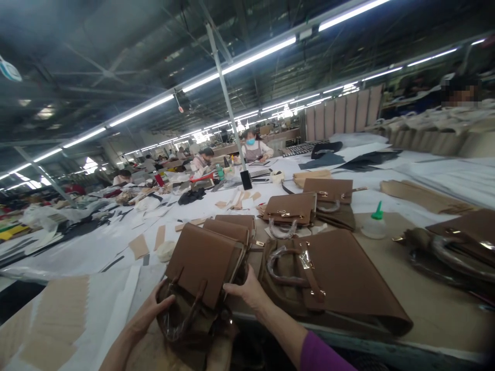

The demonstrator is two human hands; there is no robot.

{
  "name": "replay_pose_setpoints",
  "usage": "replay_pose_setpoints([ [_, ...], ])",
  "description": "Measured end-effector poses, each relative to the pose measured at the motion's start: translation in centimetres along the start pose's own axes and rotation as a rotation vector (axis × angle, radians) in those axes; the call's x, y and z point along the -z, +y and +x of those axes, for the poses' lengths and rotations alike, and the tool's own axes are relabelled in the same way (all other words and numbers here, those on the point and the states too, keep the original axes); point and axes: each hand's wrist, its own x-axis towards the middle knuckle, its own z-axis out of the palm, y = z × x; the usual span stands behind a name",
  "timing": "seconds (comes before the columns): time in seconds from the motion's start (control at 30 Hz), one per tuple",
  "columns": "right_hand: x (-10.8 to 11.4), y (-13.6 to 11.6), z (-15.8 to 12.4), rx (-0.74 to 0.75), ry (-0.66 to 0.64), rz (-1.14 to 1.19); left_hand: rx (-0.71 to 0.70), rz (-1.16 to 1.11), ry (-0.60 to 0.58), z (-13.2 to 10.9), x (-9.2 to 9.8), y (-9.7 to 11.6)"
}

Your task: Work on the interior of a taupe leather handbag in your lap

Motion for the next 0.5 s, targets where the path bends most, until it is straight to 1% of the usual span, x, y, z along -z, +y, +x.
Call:
replay_pose_setpoints([
  [0.1, -0.1, 0.1, 0.9, -0.029, 0.026, 0.023, -0.013, -0.060, -0.041, 0.8, -0.6, -0.6],
  [0.2, 0.0, 0.4, 1.4, -0.058, 0.002, 0.061, -0.023, -0.153, -0.075, 0.9, -1.4, -1.2],
  [0.27, 0.1, 0.6, 1.6, -0.078, -0.014, 0.092, -0.011, -0.220, -0.100, 0.9, -1.9, -1.2],
  [0.33, 0.1, 0.6, 1.8, -0.111, -0.030, 0.115, -0.004, -0.288, -0.153, 0.9, -2.4, -0.7],
  [0.43, 0.0, 0.4, 2.3, -0.180, -0.049, 0.120, 0.014, -0.372, -0.234, 0.9, -3.3, 0.4],
  [0.5, -0.1, 0.3, 2.6, -0.214, -0.046, 0.114, 0.044, -0.417, -0.264, 0.8, -4.0, 1.2],
])
